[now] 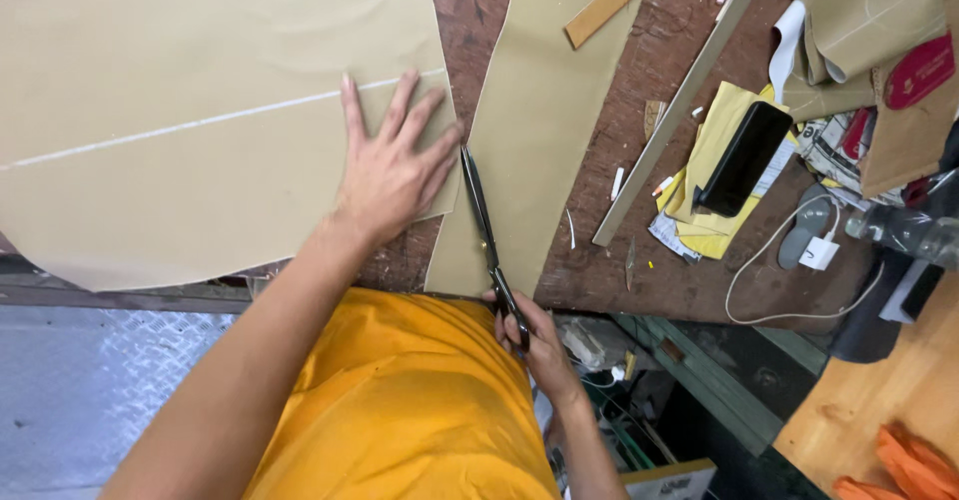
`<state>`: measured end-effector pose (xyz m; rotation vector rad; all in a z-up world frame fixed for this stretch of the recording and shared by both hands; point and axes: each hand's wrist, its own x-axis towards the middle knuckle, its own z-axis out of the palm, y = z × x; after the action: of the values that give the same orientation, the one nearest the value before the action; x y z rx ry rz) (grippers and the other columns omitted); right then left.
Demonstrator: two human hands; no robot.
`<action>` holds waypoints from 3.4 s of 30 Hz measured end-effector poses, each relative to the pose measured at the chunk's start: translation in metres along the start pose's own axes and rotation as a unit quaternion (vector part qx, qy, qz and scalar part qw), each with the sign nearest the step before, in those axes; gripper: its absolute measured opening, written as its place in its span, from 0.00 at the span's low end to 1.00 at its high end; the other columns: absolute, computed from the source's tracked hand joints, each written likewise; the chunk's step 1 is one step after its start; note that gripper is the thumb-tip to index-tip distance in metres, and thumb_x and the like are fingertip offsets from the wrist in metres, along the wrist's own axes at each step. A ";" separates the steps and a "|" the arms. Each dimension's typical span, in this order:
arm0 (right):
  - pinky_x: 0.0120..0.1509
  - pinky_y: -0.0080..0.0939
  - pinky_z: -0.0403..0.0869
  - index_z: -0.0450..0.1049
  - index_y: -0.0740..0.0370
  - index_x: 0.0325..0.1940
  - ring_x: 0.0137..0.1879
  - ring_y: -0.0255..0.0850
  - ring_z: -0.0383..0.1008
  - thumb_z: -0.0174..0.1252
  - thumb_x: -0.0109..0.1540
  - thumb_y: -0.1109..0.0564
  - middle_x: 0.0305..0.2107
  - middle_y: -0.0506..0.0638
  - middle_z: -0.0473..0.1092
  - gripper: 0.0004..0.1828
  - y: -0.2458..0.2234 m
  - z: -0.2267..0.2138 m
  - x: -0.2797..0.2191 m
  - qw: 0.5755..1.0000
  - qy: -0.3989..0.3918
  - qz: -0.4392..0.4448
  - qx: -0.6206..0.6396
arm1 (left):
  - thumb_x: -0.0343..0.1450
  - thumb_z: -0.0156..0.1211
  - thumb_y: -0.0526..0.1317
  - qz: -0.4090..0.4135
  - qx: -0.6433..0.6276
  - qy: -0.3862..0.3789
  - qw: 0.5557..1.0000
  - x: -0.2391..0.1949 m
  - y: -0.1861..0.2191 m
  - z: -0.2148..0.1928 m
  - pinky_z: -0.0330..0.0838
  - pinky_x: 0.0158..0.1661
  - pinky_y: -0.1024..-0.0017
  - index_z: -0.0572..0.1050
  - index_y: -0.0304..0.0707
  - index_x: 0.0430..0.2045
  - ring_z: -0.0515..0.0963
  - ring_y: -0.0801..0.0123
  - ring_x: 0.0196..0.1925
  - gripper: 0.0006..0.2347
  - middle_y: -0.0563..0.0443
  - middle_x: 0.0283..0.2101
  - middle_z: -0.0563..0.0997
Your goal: The person aligns a yellow paper pattern on a large sheet of brown cardboard, then uses shears to cut along the pattern's edge. The person folds the cut piece, trims the edges, and uses a ruler and chalk to mark lines on the cardboard. The person then places the pattern back on the cardboard to verify alignment.
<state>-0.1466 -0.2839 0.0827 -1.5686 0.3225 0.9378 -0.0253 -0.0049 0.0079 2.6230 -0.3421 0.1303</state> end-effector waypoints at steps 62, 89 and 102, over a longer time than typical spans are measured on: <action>0.39 0.49 0.73 0.78 0.68 0.39 0.33 0.51 0.77 0.67 0.60 0.56 0.26 0.59 0.76 0.12 -0.107 0.061 0.207 0.857 0.286 -0.240 -0.356 | 0.68 0.54 0.63 -0.114 0.014 -0.113 0.987 -0.070 -0.025 -0.047 0.26 0.66 0.26 0.62 0.68 0.67 0.39 0.50 0.79 0.30 0.56 0.76 0.51; 0.41 0.44 0.74 0.74 0.64 0.49 0.34 0.39 0.74 0.70 0.59 0.53 0.28 0.48 0.74 0.19 -0.053 0.098 0.166 0.865 0.364 -0.118 -0.325 | 0.61 0.70 0.34 -0.433 -0.107 0.085 0.891 -0.211 -0.154 -0.168 0.70 0.52 0.51 0.64 0.31 0.63 0.71 0.37 0.56 0.33 0.26 0.55 0.69; 0.28 0.28 0.63 0.71 0.72 0.59 0.23 0.27 0.60 0.55 0.68 0.62 0.33 0.46 0.72 0.16 -0.123 0.079 0.111 0.956 0.128 -0.147 0.218 | 0.70 0.61 0.34 -0.541 -0.560 -0.019 0.627 -0.179 -0.228 -0.216 0.77 0.29 0.69 0.69 0.27 0.49 0.82 0.70 0.39 0.15 0.49 0.43 0.85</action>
<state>-0.0240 -0.1479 0.0928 -1.2800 0.4329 0.3949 -0.1440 0.3318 0.0659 1.1831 0.9075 -0.4228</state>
